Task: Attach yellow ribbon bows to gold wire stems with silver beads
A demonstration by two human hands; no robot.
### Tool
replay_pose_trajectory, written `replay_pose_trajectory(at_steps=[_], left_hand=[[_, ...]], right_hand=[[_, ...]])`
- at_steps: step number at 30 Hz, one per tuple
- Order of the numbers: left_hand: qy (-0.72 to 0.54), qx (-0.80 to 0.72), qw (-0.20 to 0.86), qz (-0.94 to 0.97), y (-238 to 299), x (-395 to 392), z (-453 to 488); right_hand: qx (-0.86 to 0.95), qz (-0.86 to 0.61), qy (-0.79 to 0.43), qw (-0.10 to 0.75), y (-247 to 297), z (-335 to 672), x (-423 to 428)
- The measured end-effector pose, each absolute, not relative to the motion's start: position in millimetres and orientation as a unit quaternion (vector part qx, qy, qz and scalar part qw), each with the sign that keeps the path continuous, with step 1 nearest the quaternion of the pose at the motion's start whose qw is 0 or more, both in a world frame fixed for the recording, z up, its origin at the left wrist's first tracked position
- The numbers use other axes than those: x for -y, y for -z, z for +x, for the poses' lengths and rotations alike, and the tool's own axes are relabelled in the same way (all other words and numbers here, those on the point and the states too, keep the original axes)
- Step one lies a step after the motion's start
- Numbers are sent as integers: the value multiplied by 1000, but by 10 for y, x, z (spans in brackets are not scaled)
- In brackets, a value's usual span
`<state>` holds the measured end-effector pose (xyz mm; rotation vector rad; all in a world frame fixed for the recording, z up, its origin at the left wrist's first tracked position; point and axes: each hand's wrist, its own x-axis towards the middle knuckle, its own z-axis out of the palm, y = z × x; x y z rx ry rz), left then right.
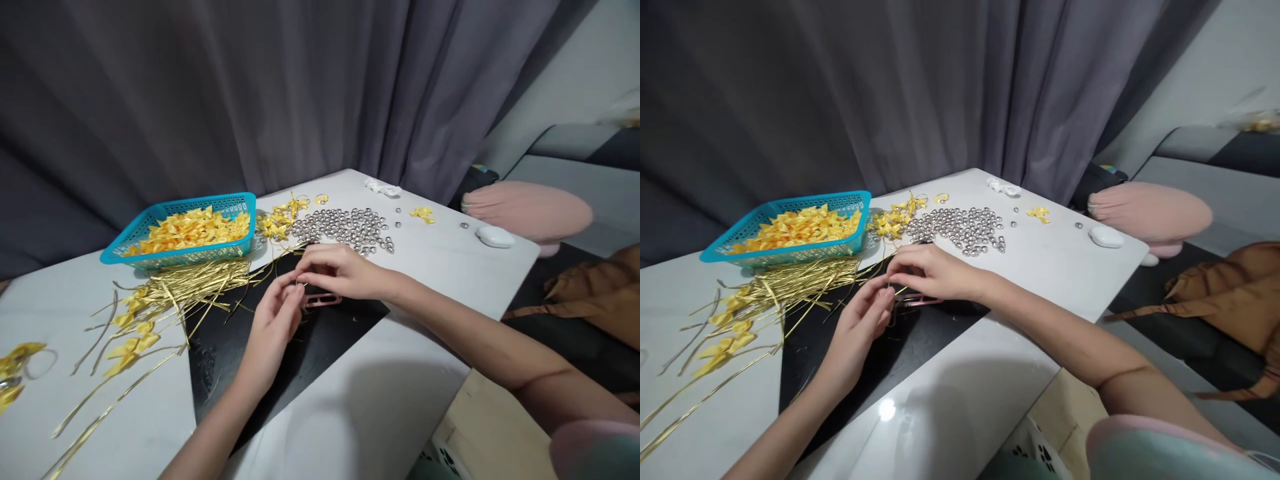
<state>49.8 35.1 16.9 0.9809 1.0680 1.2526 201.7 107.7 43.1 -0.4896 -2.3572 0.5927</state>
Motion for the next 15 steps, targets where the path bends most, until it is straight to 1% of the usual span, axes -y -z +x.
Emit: replay_pose_trajectory(at_steps=[3,5,10,15], left_hand=[[-540,-510,519,424,-92,-285,474],[-546,-524,496,426,-59,-259,457],[-556,-518,490,427,-42,-248,453],[-578,-520,467,421,-64,-236,457]], right_hand=[[909,-178,-222,306,-398,2007,-1072],[902,-192,-219,318,-372,1995,-1068],[875,-225,-234,359,-283,1964,-1075],[866,-238,-247,364,-233,1947,-1059]])
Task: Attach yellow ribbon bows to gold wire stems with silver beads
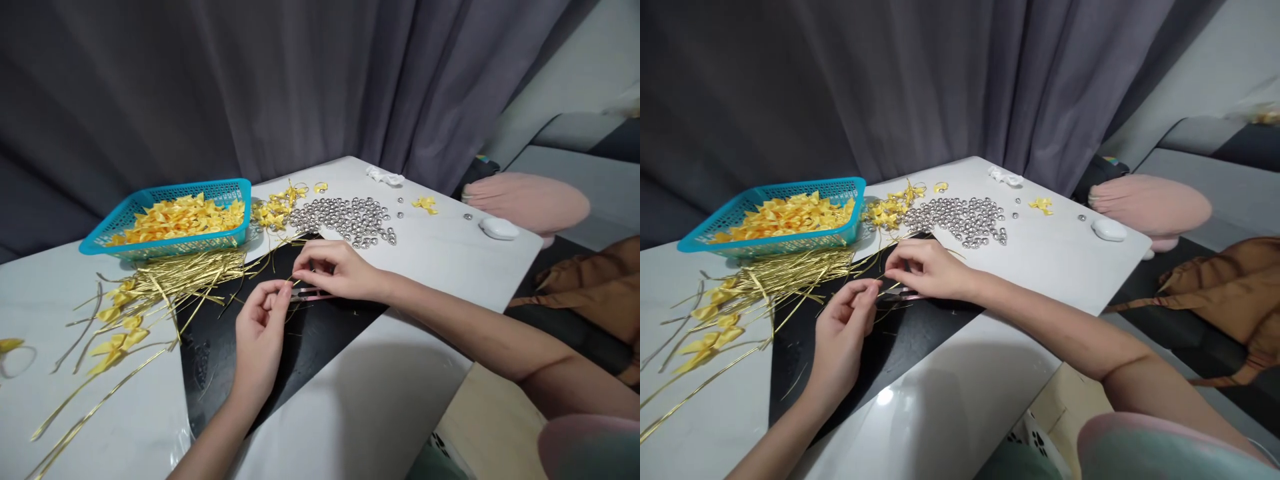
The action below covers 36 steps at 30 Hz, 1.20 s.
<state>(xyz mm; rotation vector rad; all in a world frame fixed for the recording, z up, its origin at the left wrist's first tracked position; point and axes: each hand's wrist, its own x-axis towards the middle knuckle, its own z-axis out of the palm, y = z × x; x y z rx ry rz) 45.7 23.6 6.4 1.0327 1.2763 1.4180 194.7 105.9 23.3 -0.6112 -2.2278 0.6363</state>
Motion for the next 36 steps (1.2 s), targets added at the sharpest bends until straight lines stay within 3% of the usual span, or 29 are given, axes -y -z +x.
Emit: replay_pose_trajectory(at_steps=[17,25,32,36], left_hand=[[-626,-524,487,310,-7,-250,417],[-587,-549,474,359,4,-270,395],[-567,-559,472,378,13,-281,390],[-575,-553,482,362,8,-277,396]], right_hand=[[908,-170,-166,344,-183,1917,-959],[915,-173,-95,351,-163,1935,-933],[899,-180,-172,359,-171,1917,-940],[833,-263,-331,357,-188,1873,-935]])
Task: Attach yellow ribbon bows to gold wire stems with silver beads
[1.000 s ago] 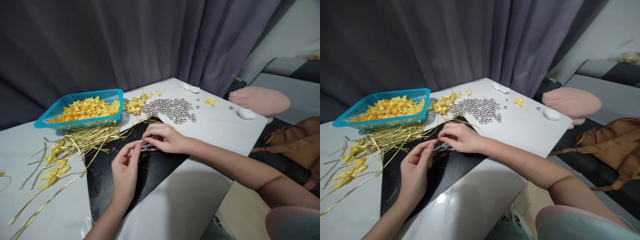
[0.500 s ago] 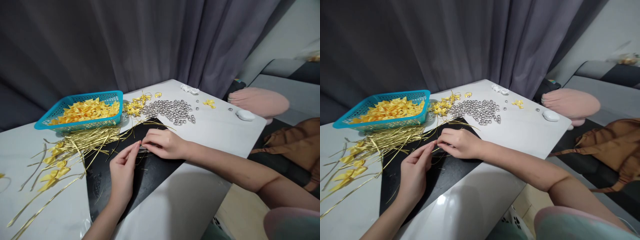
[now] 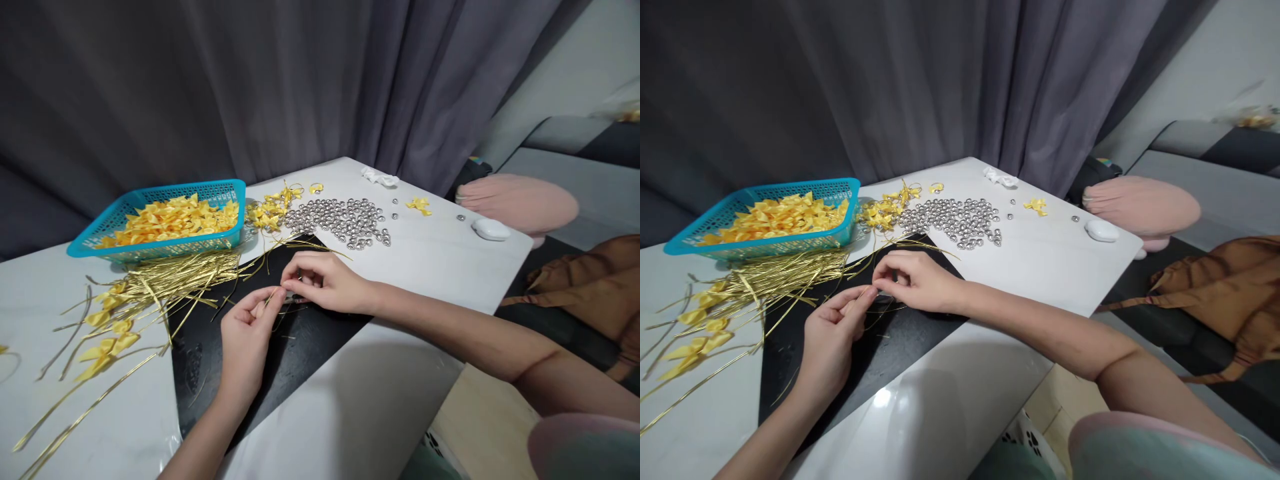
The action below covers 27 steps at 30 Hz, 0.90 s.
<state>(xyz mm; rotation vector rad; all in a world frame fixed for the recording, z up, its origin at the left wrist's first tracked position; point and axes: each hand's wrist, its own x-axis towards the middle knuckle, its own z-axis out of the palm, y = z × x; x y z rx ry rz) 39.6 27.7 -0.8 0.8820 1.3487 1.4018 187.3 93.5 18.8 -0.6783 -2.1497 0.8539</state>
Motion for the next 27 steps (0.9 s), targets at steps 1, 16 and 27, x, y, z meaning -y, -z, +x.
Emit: replay_pose_trajectory(at_steps=[1,16,27], left_hand=[[-577,-547,490,357,4,-274,399],[-589,-477,557,338,-4,-253,409],[-586,-486,540,360,-12,-252,419]], right_hand=[[806,-284,-395,337,-193,1863,-933],[582,-315,-685,303,-175,1775,-877],[598,-344,-643,333,-134,1743,-789]])
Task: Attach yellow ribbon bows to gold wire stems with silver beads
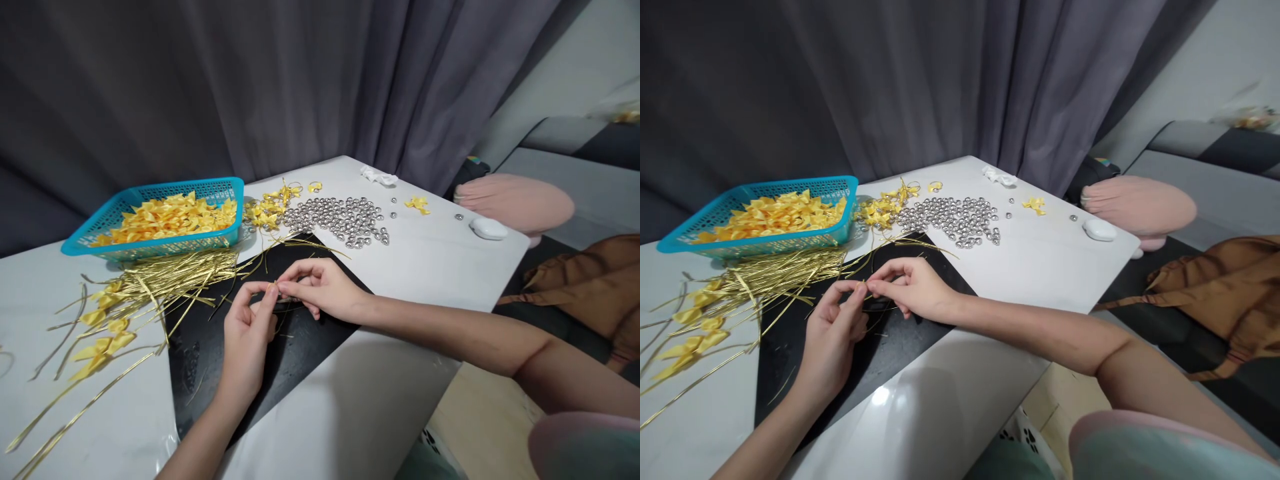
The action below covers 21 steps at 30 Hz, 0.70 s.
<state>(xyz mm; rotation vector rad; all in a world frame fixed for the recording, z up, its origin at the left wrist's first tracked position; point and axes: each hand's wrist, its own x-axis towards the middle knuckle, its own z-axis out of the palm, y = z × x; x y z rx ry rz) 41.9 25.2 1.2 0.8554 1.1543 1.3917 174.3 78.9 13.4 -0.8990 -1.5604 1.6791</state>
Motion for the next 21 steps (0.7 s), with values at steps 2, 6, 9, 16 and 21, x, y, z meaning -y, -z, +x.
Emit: replay_pose_trajectory(at_steps=[2,6,9,16,21], left_hand=[[-585,-490,528,373,-8,-254,424],[-583,-500,506,392,-10,-242,442],[-579,-511,489,405,-19,-221,452],[-585,-530,434,434,-38,-221,466],[-601,-523,377,472,-35,-218,455]], right_hand=[[608,-346,-623,351,-120,1745,-775],[662,-335,-563,364,-112,1749,-757],[705,-324,-511,370,-114,1747,-758],[734,-318,-480,360,-141,1762,-759],[731,-322,-489,351,-169,1767,-750]])
